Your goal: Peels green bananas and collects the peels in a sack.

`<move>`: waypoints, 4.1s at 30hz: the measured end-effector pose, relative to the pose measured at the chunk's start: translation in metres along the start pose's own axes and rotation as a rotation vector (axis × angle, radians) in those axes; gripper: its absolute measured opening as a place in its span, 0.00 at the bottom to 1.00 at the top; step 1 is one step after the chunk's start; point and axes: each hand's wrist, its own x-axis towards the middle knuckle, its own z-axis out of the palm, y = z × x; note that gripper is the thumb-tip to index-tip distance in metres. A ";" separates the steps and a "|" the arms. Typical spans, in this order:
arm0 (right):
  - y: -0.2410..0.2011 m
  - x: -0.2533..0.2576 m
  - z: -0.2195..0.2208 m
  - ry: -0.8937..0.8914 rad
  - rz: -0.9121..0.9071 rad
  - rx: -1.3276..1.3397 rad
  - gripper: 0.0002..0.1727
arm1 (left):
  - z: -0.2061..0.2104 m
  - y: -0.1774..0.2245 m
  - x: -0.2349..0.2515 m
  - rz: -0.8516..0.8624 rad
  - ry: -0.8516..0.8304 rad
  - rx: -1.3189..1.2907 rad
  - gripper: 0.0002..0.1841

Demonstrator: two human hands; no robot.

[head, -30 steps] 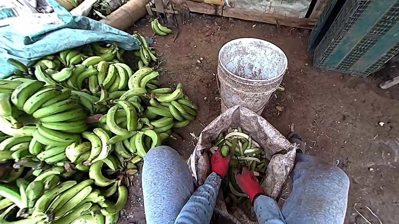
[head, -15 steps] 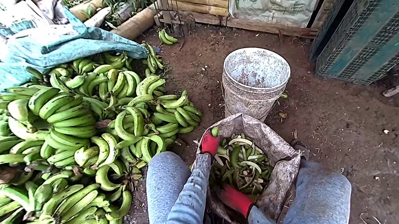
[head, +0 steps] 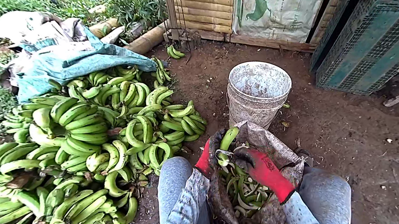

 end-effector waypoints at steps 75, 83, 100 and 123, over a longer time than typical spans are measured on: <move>0.032 0.026 0.020 0.179 0.261 -0.056 0.23 | 0.021 -0.062 -0.017 0.111 0.283 0.570 0.22; 0.049 0.026 0.018 0.320 0.368 0.052 0.21 | 0.016 -0.057 -0.003 0.027 0.277 0.164 0.22; 0.040 0.011 0.012 0.062 -0.029 -0.087 0.20 | 0.002 -0.032 0.001 -0.076 0.017 -0.174 0.22; 0.037 -0.001 -0.002 0.768 0.345 0.691 0.21 | 0.067 -0.019 0.087 0.465 0.109 1.028 0.28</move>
